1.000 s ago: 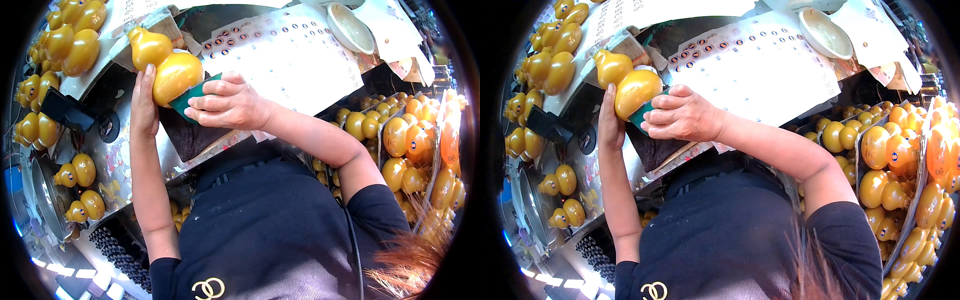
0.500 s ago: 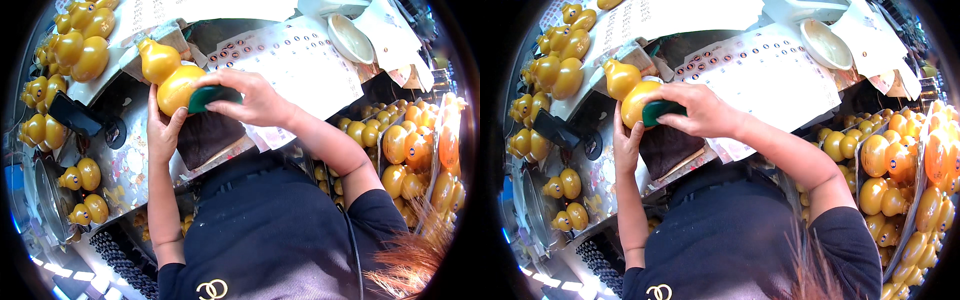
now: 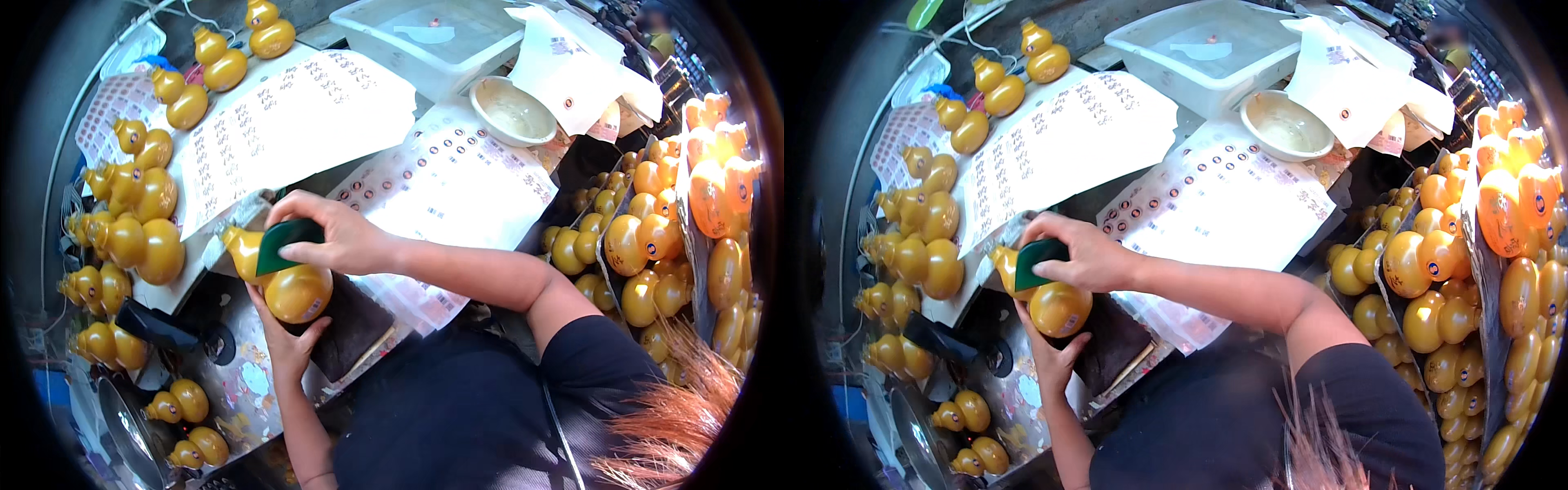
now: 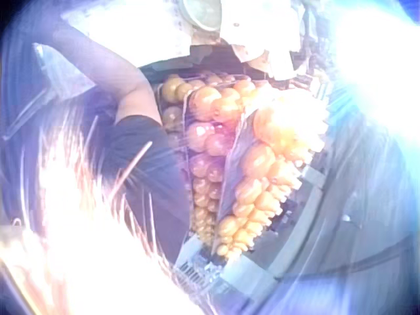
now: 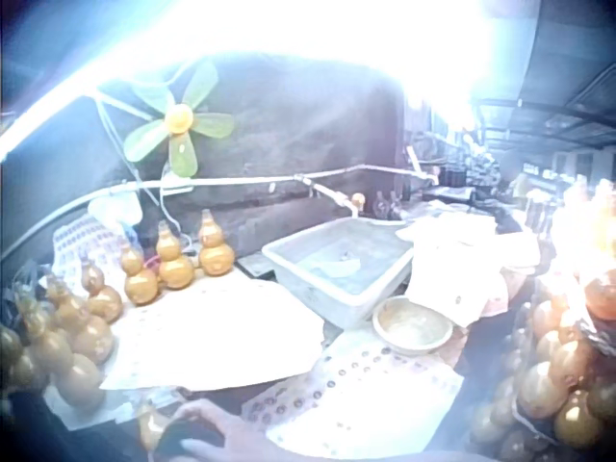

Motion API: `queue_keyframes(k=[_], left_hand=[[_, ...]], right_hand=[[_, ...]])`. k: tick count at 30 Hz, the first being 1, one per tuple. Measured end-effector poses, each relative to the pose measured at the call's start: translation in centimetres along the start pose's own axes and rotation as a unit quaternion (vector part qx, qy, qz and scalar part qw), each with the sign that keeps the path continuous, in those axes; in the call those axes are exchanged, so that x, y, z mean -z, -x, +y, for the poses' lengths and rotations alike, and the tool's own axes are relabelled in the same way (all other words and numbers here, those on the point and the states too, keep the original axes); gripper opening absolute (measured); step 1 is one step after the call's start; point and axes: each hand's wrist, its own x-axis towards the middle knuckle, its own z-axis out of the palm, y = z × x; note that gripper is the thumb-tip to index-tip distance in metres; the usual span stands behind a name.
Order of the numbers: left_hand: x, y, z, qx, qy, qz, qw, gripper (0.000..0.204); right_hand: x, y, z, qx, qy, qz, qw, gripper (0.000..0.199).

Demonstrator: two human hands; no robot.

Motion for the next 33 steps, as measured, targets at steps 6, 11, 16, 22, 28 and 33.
queue_keyframes(k=[6,11,16,22,28,33], left_hand=[[0.0,2.1,0.8,-0.117,-0.186,0.183,0.958,0.093],[-1.2,1.2,0.2,-0.193,-0.228,0.165,0.94,0.1],[-2.0,0.8,0.4,-0.138,-0.186,0.168,0.958,0.105],[-1.6,1.2,-0.7,-0.115,-0.174,0.163,0.964,0.096],[-2.2,0.5,-1.4,-0.154,-0.162,0.163,0.961,0.092],[-1.2,0.8,-1.0,-0.139,-0.16,0.152,0.965,0.095]], right_hand=[[5.8,0.0,0.2,-0.215,-0.031,0.1,0.971,0.029],[12.4,-6.9,2.1,-0.044,0.508,0.116,0.852,0.032],[13.2,-9.6,4.1,-0.139,0.598,0.017,0.789,0.034],[10.8,-3.0,2.9,0.075,0.452,-0.012,0.889,0.033],[7.3,0.6,5.7,-0.238,-0.102,0.232,0.938,0.036],[6.4,-1.9,6.7,-0.288,-0.217,0.253,0.898,0.026]])
